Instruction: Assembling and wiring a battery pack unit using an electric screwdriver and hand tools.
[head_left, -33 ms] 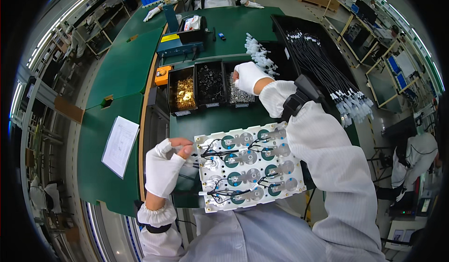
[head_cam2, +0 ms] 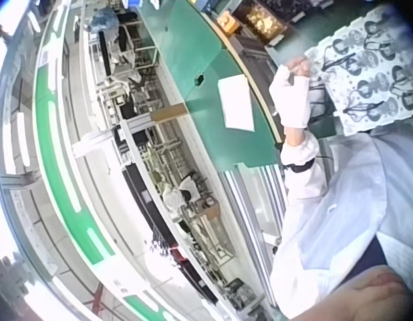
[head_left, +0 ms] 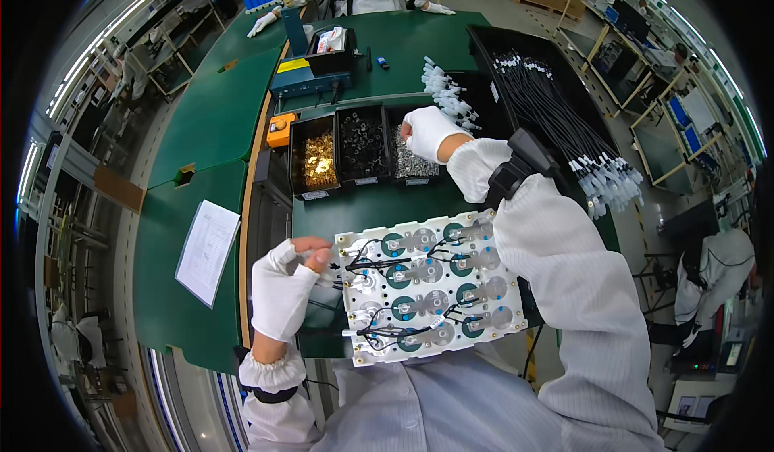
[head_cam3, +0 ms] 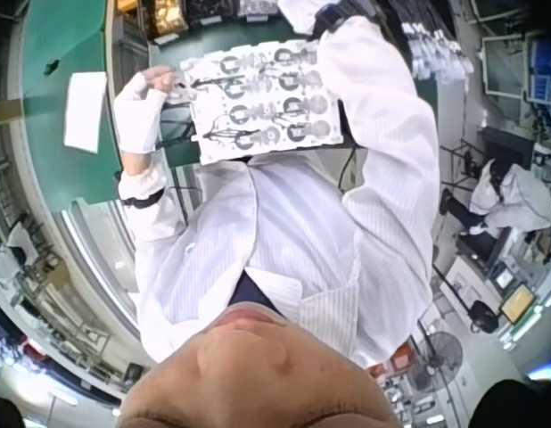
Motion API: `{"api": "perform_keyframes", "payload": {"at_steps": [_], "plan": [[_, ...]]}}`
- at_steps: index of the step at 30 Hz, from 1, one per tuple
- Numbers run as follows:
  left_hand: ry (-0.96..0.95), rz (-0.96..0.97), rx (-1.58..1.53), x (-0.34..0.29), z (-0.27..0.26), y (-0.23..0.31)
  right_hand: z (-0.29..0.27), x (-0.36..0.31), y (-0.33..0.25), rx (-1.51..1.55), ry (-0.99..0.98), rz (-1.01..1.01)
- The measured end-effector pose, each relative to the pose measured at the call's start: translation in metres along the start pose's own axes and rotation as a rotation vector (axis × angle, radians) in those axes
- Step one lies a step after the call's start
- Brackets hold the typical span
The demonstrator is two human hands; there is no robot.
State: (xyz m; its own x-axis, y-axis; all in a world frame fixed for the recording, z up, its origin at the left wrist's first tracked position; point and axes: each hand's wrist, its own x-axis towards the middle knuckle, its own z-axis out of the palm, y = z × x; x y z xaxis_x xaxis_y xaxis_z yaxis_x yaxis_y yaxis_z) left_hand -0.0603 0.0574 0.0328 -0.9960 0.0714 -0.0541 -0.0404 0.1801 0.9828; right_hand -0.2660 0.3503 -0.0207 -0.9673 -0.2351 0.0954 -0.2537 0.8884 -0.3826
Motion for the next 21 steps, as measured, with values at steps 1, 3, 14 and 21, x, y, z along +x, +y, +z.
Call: {"api": "perform_keyframes", "payload": {"at_steps": [1, 3, 14, 21], "plan": [[-0.003, 0.002, 0.002, -0.001, 0.003, 0.003, -0.001, -0.001, 0.003, 0.050, 0.012, -0.027], [0.015, -0.061, -0.041, -0.001, 0.002, 0.001, -0.009, -0.010, -0.028, 0.183, 0.037, -0.025], [0.058, 0.146, -0.072, 0.004, 0.035, 0.013, -0.064, -0.115, -0.123, 0.908, -0.286, -0.183], [0.059, 0.137, -0.106, 0.005, 0.044, 0.009, -0.054, -0.116, -0.116, 0.940, -0.261, -0.156]]}}
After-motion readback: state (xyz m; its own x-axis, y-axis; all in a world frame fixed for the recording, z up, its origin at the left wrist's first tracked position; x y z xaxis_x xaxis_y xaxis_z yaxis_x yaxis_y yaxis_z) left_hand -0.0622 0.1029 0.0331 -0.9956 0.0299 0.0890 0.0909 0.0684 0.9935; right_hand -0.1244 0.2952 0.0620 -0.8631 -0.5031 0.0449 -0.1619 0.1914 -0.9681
